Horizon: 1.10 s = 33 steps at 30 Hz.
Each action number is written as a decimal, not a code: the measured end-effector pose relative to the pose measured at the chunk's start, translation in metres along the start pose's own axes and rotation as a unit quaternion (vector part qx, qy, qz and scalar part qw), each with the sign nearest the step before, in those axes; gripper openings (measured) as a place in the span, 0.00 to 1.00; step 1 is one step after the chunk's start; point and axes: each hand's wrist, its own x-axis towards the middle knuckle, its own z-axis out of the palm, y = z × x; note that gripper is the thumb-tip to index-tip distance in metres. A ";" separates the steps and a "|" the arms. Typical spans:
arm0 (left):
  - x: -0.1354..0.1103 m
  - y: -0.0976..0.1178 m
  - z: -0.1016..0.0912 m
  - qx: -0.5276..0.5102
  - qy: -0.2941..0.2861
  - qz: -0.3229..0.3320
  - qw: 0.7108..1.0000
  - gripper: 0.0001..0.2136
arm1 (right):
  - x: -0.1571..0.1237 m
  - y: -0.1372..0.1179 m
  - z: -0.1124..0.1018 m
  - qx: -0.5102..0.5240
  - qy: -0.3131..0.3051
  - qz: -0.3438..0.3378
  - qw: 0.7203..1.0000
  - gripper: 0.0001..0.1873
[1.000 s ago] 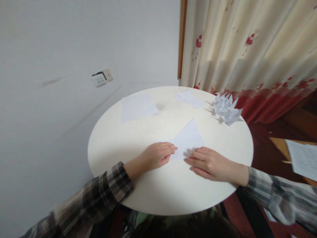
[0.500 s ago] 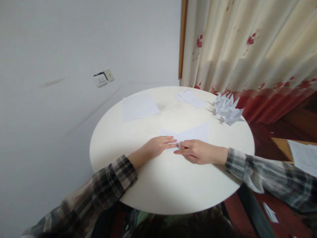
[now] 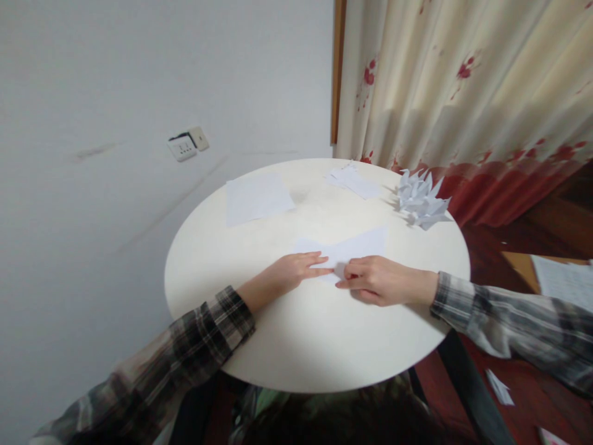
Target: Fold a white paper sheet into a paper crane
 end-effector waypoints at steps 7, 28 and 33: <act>0.000 -0.001 -0.001 -0.009 -0.002 -0.001 1.000 0.21 | -0.013 -0.004 -0.005 0.014 -0.011 0.021 1.000 0.17; -0.001 -0.001 -0.002 -0.024 0.000 -0.003 1.000 0.21 | -0.049 -0.019 -0.010 0.067 -0.003 0.067 0.995 0.16; -0.001 -0.004 0.000 -0.032 -0.001 0.003 0.999 0.21 | -0.056 -0.023 -0.011 0.063 0.007 0.073 0.995 0.16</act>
